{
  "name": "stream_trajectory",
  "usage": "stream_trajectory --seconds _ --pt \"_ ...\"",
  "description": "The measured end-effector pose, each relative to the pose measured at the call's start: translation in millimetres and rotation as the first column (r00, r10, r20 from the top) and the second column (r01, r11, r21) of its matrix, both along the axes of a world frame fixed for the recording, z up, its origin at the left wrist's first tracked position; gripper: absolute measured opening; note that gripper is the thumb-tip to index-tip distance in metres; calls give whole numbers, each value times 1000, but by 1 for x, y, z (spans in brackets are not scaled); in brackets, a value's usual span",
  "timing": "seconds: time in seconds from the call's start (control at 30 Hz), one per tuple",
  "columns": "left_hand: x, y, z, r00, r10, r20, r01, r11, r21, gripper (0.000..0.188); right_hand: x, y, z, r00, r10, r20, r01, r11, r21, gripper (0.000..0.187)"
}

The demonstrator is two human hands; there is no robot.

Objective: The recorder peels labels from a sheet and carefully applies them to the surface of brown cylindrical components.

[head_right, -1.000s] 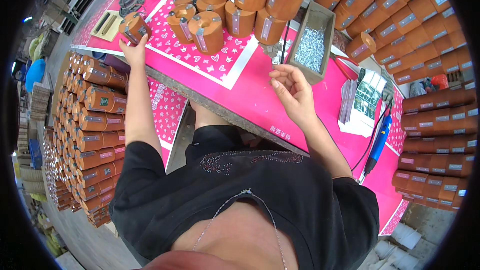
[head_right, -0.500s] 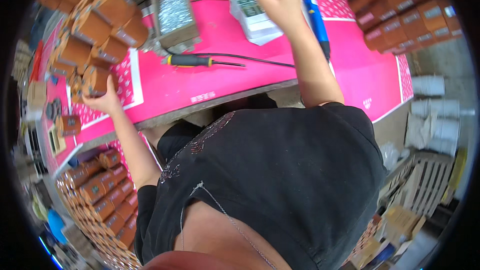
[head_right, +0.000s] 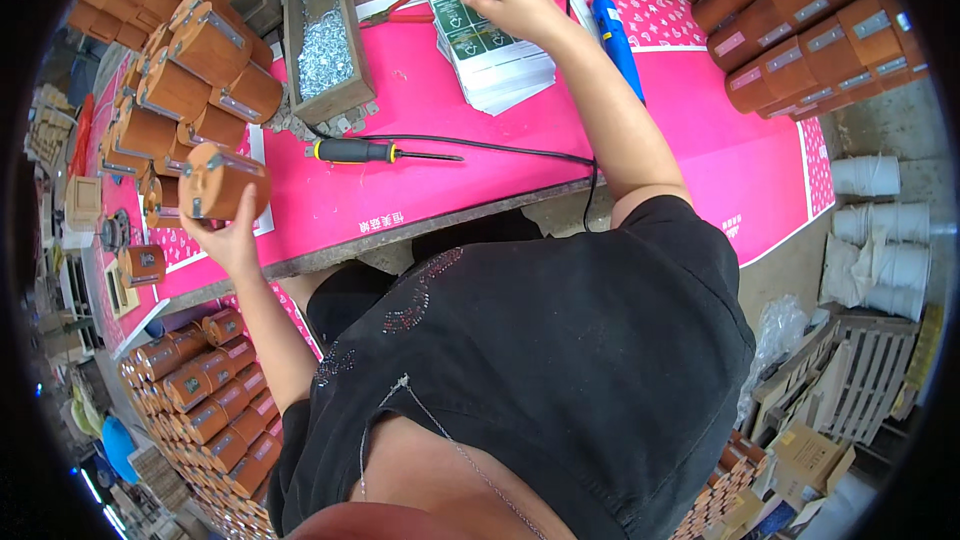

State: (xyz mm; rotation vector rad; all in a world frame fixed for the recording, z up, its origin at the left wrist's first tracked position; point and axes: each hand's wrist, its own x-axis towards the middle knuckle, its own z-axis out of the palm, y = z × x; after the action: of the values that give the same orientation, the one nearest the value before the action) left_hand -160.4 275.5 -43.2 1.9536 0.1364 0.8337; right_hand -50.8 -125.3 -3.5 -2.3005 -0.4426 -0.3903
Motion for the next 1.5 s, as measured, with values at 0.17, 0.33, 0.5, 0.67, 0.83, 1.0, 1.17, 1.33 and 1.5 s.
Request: stream_trajectory --seconds 0.17,0.33,0.5,0.67,0.83,1.0,1.17,1.33,1.5 --pt "-22 -33 -9 980 -134 -148 109 980 -168 92 30 17 -22 998 -9 66 35 911 -410 30" --pt "-32 -50 -6 954 107 -281 -58 983 176 92 35 13 -28 998 -20 56 42 910 -412 39" --pt "-32 -84 48 970 29 242 -118 925 362 82 61 -2 -13 940 94 328 73 884 -462 34" --pt "-9 -139 68 881 -381 282 323 918 232 61 56 14 12 995 52 89 16 777 -630 28" --pt "30 -179 47 801 -580 147 587 810 -4 38 53 8 22 992 107 63 -54 829 -557 28" --pt "72 -207 23 685 -727 -53 666 654 -358 35 62 -15 15 973 229 10 -197 856 -479 22" --pt "100 -221 0 728 -672 -138 635 736 -234 34 31 -13 39 979 187 -77 -202 926 -318 17" --pt "109 -241 0 589 -785 -194 679 610 -409 34 29 -10 45 977 209 -45 -214 953 -213 19" --pt "113 -250 -13 660 -716 -227 639 694 -333 31 44 -5 33 987 84 -135 -111 971 -210 22"
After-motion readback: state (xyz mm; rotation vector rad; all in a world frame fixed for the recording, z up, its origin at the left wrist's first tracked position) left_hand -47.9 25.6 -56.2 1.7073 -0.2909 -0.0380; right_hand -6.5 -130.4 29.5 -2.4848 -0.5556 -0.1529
